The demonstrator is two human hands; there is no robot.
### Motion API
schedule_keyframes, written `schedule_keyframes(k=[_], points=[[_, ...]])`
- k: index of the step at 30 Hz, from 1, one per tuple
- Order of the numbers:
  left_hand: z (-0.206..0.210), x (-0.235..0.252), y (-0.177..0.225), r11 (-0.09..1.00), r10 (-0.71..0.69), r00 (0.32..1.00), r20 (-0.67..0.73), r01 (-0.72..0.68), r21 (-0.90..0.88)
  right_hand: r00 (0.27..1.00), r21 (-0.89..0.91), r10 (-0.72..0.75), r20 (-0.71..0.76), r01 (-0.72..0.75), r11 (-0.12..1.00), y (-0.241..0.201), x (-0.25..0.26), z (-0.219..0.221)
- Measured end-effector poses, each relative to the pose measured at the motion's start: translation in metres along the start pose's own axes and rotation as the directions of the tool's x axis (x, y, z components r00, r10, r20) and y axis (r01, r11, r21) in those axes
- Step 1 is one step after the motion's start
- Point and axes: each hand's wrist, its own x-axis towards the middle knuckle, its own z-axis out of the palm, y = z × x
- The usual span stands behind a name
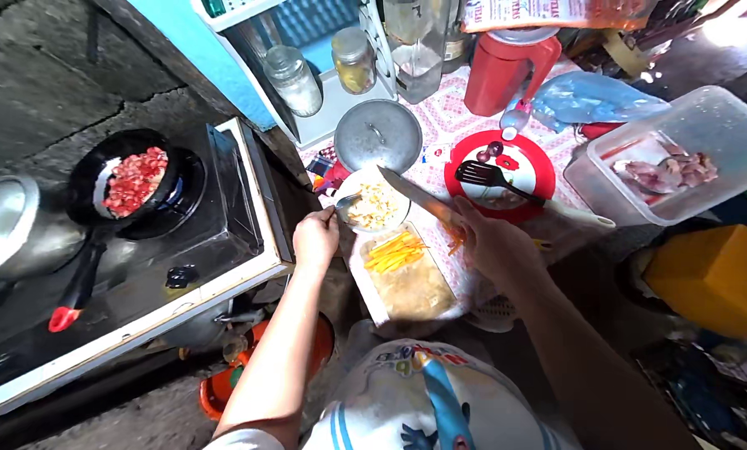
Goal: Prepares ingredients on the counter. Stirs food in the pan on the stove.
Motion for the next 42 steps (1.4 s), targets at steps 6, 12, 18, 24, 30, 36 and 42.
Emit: schedule_keyframes(k=[6,12,18,24,30,36,42], points=[[0.002,-0.005,-0.004,0.992,-0.024,0.999,0.037,0.019,0.124,0.996,-0.129,0.000,0.089,0.011,0.992,0.017,0.004,0.003],[0.004,-0.011,0.004,0.944,0.209,0.957,0.201,-0.251,0.215,0.987,-0.302,-0.137,0.087,0.157,0.940,0.012,-0.008,-0.024],[0.030,0.011,0.029,0.858,0.144,0.920,0.365,-0.300,0.418,0.976,-0.479,-0.187,0.109,0.217,0.850,-0.022,0.000,-0.041],[0.010,0.030,0.034,0.907,0.075,0.979,0.189,-0.145,0.395,0.976,-0.335,-0.210,-0.060,0.179,0.925,-0.001,0.002,-0.045],[0.002,0.013,-0.003,0.997,0.060,0.995,0.076,-0.063,0.034,0.966,-0.123,-0.186,-0.182,0.165,0.978,0.069,0.034,-0.004],[0.008,-0.007,-0.019,0.970,-0.085,0.996,0.007,0.084,-0.230,0.922,0.152,-0.125,-0.367,0.192,0.969,0.073,0.075,0.032],[0.016,-0.018,-0.015,0.877,-0.207,0.978,-0.013,0.180,-0.446,0.979,0.381,-0.016,-0.203,0.094,0.920,0.004,0.121,0.059]])
